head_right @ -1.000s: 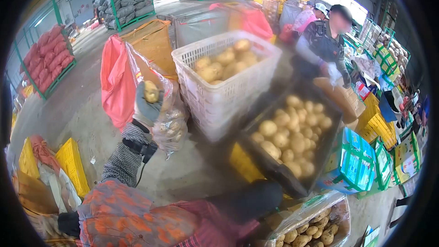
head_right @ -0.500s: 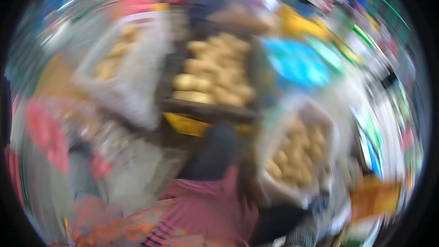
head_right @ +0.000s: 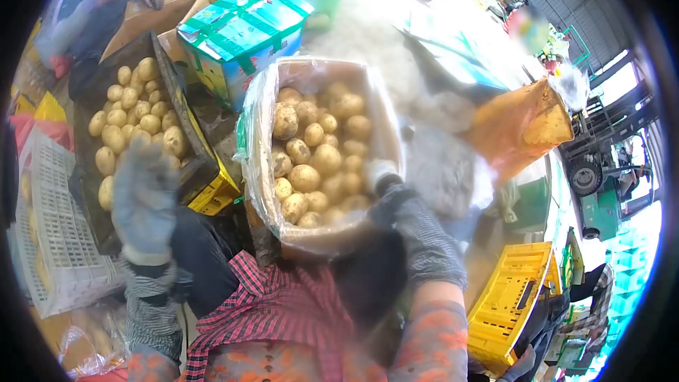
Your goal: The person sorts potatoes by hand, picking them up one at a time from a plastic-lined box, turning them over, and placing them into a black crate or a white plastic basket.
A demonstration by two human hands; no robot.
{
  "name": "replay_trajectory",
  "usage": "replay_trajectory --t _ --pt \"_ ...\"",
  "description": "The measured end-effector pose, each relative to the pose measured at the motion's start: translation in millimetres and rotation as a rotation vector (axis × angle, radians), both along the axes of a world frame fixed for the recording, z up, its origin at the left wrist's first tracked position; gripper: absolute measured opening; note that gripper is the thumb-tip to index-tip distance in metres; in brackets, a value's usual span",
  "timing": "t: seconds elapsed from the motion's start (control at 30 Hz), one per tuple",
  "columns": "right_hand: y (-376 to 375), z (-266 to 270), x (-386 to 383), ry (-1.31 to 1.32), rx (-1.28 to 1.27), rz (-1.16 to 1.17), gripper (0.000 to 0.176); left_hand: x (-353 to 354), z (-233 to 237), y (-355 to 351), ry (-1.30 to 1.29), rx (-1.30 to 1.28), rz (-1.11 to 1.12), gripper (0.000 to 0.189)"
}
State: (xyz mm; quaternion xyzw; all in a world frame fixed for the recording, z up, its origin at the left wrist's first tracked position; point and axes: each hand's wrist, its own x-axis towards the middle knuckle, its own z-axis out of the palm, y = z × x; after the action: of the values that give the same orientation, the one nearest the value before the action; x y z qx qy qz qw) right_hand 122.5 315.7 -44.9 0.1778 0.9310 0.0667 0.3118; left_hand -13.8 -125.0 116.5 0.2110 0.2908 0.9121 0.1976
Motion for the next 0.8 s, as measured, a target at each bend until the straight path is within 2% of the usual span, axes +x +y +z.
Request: replay_trajectory --t 0.03,0.07,0.1,0.2,0.27,0.33,0.4,0.43,0.47,0.53,0.57,0.67,0.73,0.8 --pt "-0.3 -16.7 -0.1 -0.034 0.078 -0.004 0.064 -1.0 -9.5 30.3 0.062 -0.062 -0.097 0.051" --pt "-0.3 -27.8 -3.2 -0.07 0.157 -0.006 0.065 2.0 -14.2 54.1 -0.081 -0.158 -0.151 0.05" --pt "-10.9 0.6 -11.9 -0.123 0.083 -0.077 0.066 5.0 -23.1 78.8 -0.05 -0.202 -0.169 0.048" --pt "0.9 23.7 -10.8 0.087 -0.209 -0.201 0.069 0.3 -57.3 117.7 -0.051 -0.355 -0.221 0.048" --pt "-6.3 56.5 -5.6 0.458 -0.629 -0.313 0.079 -5.3 -93.5 127.7 -0.074 -0.421 -0.269 0.051" --pt "-19.0 71.4 -8.6 0.683 -1.227 -0.347 0.089 -4.8 -102.7 130.0 -0.063 -0.485 -0.337 0.054" --pt "-52.9 107.6 -17.3 0.677 -1.379 -0.306 0.088 10.1 -94.5 136.1 -0.03 -0.553 -0.424 0.059" --pt "-69.1 121.2 -22.0 0.674 -1.458 -0.281 0.088 15.7 -103.9 142.6 -0.032 -0.511 -0.504 0.064" --pt "-80.2 124.4 -23.8 0.644 -1.538 -0.283 0.09 15.8 -90.8 144.3 -0.05 -0.419 -0.614 0.068" --pt "-89.6 106.1 -30.4 0.721 -1.434 -0.063 0.088 22.3 -79.8 141.9 -0.162 -0.44 -0.523 0.074" --pt "-96.0 102.2 -28.7 0.714 -1.566 -0.245 0.085 18.9 -82.6 138.5 -0.145 -0.424 -0.492 0.074" --pt "-106.0 86.9 -36.8 0.896 -1.817 -0.512 0.081 12.1 -94.1 134.3 -0.077 -0.378 -0.395 0.08" --pt "-105.0 74.1 -41.7 0.884 -1.789 -0.464 0.076 12.1 -100.7 138.2 -0.008 -0.344 -0.299 0.086" --pt "-113.3 77.1 -43.6 0.844 -1.728 -0.338 0.077 5.6 -102.8 136.6 0.214 -0.522 -0.239 0.09"
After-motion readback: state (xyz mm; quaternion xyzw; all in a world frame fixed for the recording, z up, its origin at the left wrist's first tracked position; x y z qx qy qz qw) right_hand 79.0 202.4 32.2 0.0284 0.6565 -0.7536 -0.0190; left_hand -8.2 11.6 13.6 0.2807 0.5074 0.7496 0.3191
